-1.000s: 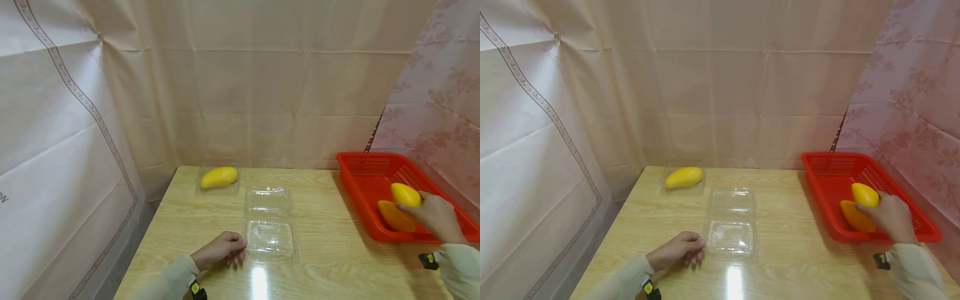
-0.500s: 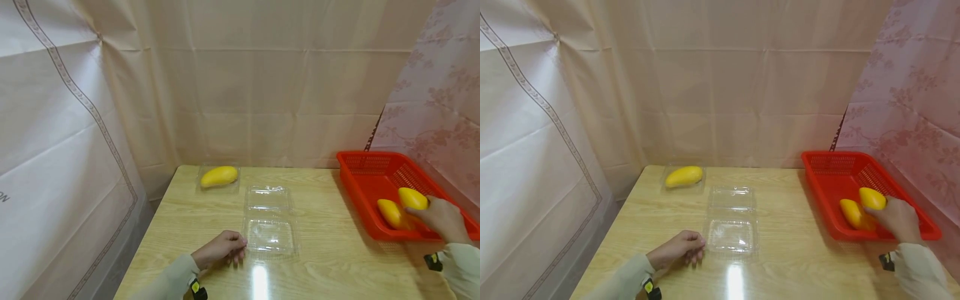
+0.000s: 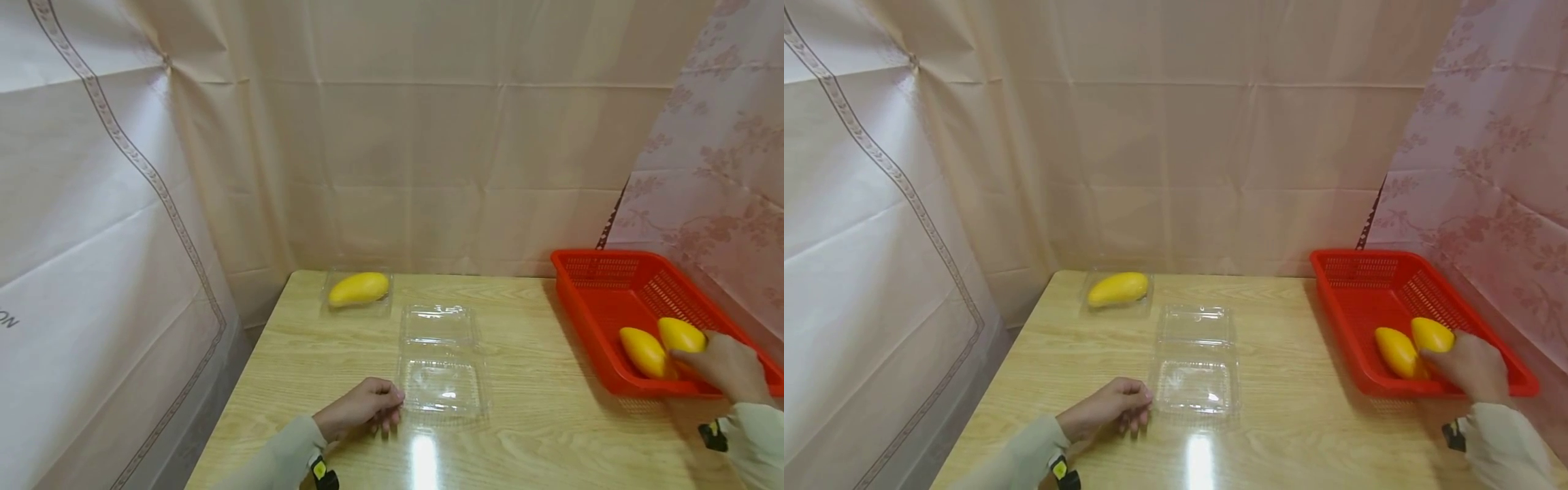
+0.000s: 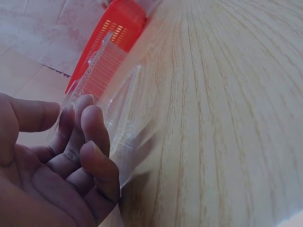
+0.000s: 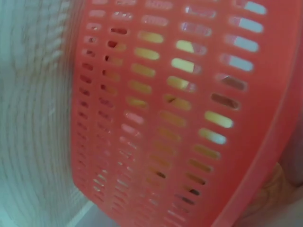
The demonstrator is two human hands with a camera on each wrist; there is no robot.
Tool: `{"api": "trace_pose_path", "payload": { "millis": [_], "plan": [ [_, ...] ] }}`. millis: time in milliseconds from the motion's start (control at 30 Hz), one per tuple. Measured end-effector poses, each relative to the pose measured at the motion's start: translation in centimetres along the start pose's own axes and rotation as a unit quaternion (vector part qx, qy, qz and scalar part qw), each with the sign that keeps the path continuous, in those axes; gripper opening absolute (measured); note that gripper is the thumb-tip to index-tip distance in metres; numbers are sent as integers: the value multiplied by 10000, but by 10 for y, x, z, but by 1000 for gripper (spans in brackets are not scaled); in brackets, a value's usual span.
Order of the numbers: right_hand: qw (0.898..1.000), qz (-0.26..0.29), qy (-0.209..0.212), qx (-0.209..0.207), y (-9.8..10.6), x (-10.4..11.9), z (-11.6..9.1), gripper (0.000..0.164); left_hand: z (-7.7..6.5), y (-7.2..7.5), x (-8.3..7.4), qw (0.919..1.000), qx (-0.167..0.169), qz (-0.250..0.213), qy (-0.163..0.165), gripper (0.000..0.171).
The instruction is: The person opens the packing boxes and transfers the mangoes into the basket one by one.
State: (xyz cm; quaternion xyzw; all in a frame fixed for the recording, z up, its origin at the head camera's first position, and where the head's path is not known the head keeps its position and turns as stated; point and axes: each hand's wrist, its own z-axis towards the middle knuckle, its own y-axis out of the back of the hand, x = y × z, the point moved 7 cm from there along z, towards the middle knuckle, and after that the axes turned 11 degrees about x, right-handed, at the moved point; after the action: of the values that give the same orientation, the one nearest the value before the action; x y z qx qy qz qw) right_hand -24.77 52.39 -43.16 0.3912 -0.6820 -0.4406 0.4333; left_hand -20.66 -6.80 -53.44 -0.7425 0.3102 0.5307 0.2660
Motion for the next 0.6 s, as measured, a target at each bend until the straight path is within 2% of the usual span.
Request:
{"api": "trace_pose_path", "payload": {
  "millis": [367, 600],
  "plan": [
    [9990, -226, -166, 335, -11, -8, 5, 72, -2, 0, 2, 10000, -38, 20, 49, 32],
    [9954, -442, -466, 716, -16, -14, 7, 70, 0, 1, 1, 10000, 10, 27, 35, 31]
  ]
}}
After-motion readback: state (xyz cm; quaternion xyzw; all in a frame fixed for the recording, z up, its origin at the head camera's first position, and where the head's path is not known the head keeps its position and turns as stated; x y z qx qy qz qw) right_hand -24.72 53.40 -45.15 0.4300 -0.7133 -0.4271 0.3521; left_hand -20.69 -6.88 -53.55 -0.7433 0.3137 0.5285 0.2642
